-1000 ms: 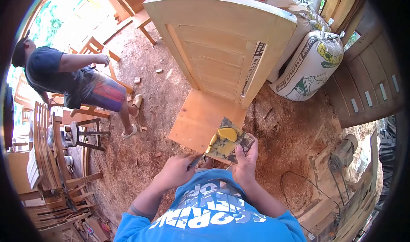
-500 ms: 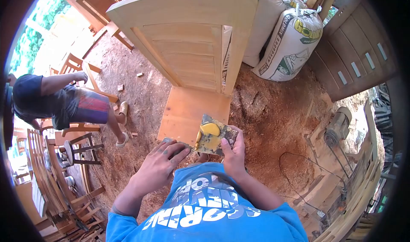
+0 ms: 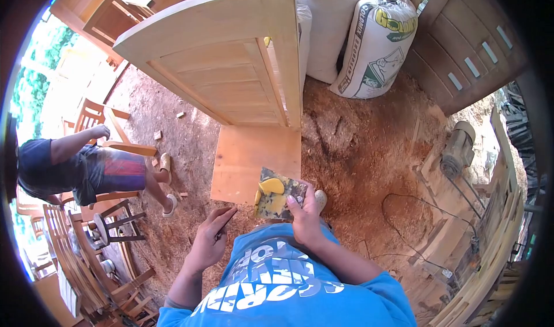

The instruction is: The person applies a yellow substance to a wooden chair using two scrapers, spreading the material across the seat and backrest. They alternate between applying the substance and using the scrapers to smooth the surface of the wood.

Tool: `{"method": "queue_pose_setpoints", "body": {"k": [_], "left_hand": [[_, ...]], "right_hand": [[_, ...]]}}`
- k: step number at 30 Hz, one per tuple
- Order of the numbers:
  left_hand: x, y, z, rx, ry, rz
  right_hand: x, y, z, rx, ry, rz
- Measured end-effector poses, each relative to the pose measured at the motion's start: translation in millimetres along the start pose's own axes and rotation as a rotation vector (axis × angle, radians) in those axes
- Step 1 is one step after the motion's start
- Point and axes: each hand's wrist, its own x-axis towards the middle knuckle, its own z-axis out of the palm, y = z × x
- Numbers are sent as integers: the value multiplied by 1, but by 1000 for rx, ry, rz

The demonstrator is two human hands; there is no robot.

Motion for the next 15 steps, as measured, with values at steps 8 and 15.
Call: {"method": "queue_pose_setpoints", "body": {"k": [8, 15], "left_hand": [[-7, 0, 14, 44, 194, 87], [-20, -1, 11, -177, 209, 3]], "right_hand": [[3, -3, 0, 55, -39, 38], [-1, -16, 11, 119, -95, 116]]}}
